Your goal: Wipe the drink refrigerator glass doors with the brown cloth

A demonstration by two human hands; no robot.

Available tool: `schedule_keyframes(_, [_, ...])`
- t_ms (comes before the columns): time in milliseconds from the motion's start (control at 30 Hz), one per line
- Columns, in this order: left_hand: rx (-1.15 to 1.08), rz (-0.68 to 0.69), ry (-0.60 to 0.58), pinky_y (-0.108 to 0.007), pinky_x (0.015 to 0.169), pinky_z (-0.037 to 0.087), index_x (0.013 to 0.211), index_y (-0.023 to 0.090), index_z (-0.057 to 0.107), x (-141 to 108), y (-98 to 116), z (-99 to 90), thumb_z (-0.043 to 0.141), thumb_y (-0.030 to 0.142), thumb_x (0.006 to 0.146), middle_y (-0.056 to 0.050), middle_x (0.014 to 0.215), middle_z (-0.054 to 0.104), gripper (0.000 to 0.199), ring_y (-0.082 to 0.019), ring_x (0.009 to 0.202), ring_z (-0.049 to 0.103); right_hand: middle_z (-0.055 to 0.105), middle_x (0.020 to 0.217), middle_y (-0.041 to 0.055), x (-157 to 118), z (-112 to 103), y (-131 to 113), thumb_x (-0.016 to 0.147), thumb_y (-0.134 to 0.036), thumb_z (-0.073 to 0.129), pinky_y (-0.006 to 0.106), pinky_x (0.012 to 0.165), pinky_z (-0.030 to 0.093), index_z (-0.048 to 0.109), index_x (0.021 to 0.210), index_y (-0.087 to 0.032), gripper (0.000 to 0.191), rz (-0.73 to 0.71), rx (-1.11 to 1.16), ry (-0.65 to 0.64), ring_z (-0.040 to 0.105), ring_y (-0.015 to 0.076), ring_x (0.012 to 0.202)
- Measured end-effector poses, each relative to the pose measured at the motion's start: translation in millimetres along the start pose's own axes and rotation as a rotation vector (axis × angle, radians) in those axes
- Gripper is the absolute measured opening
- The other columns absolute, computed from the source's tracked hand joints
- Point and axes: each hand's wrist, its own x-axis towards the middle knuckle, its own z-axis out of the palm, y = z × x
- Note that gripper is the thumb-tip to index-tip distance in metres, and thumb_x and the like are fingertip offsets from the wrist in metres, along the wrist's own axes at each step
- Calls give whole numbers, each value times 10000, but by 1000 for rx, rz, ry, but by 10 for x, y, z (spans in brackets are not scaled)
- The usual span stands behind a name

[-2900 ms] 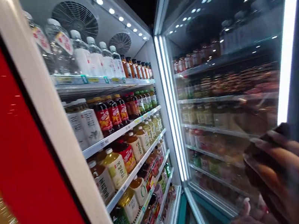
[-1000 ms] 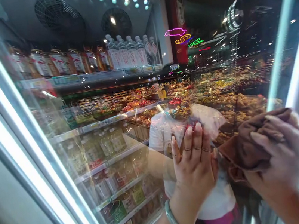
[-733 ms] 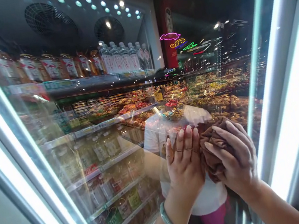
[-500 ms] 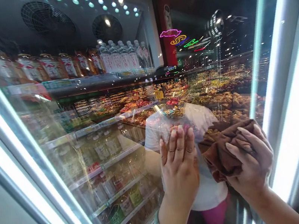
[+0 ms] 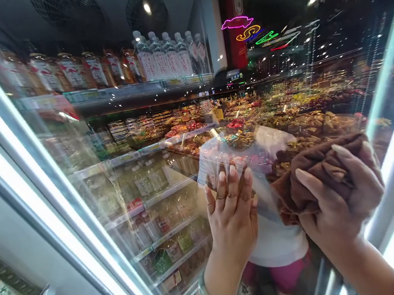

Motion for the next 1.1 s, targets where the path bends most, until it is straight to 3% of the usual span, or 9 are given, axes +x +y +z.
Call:
schedule_keyframes(100, [-18, 14, 8, -440, 1380, 7, 1682, 212, 247, -17, -39, -8, 495, 202, 1053, -32, 1739, 271, 677, -198, 1663, 101, 303, 1723, 87, -321, -11, -317, 776, -257, 816, 795, 1196, 357, 469, 1575, -413, 885, 43, -12, -98, 374, 522, 1519])
schedule_keyframes(200, [-51, 34, -25, -443, 1381, 21, 1681, 191, 255, -7, -56, -65, 429, 166, 1054, -24, 1762, 197, 652, -215, 1665, 85, 297, 1729, 72, -333, 52, -503, 851, -367, 770, 763, 1221, 349, 545, 1524, -376, 710, -21, 2, -157, 333, 471, 1553])
schedule_keyframes(300, [-77, 37, -82, -438, 1383, 58, 1680, 168, 261, 13, -70, -128, 423, 101, 1025, -41, 1762, 216, 678, -231, 1661, 133, 439, 1649, 43, -4, 126, -341, 844, -289, 804, 694, 1226, 406, 585, 1474, -414, 678, -59, -16, -122, 460, 409, 1488])
schedule_keyframes(433, [-30, -14, -4, -447, 1382, 41, 1685, 171, 235, 73, -152, -157, 487, 104, 1025, -67, 1745, 269, 710, -223, 1662, 117, 409, 1671, 12, 316, 118, -26, 781, -149, 835, 702, 1193, 453, 527, 1500, -520, 865, -26, -17, -24, 504, 450, 1453])
schedule_keyframes(633, [34, 47, 61, -459, 1381, 24, 1680, 139, 242, 366, -334, -206, 462, 130, 1042, -102, 1680, 424, 676, -207, 1651, 184, 558, 1547, 35, 341, 233, -277, 802, -170, 838, 588, 1204, 491, 670, 1381, -424, 655, -122, 23, -79, 513, 391, 1466])
schedule_keyframes(733, [51, 87, 92, -463, 1382, 32, 1675, 108, 250, 598, -355, -229, 449, 139, 1044, -105, 1668, 445, 663, -218, 1647, 207, 630, 1456, 55, 779, 335, -258, 858, -186, 790, 540, 1202, 502, 723, 1284, -362, 466, -240, 59, -117, 519, 351, 1468])
schedule_keyframes(867, [85, 101, 148, -460, 1385, 17, 1659, 93, 291, 943, -351, -237, 464, 195, 1056, -107, 1685, 417, 636, -208, 1648, 212, 521, 1578, 53, 1389, 311, 148, 872, -158, 747, 653, 1213, 467, 695, 1312, -393, 501, -188, -7, -39, 454, 397, 1516])
schedule_keyframes(1000, [131, 138, 183, -443, 1390, 14, 1654, 68, 291, 1184, -348, -239, 458, 209, 1055, -108, 1699, 398, 637, -210, 1646, 218, 455, 1634, 47, 1376, 256, 326, 847, -149, 751, 682, 1228, 444, 699, 1320, -376, 527, -119, -11, 80, 483, 422, 1487])
schedule_keyframes(1100, [168, 178, 208, -468, 1393, 31, 1655, 42, 278, 1323, -335, -230, 460, 197, 1040, -129, 1711, 371, 660, -243, 1648, 213, 542, 1569, 61, 1357, 335, 167, 888, -178, 723, 654, 1194, 491, 732, 1258, -342, 405, -209, -37, 3, 472, 403, 1501])
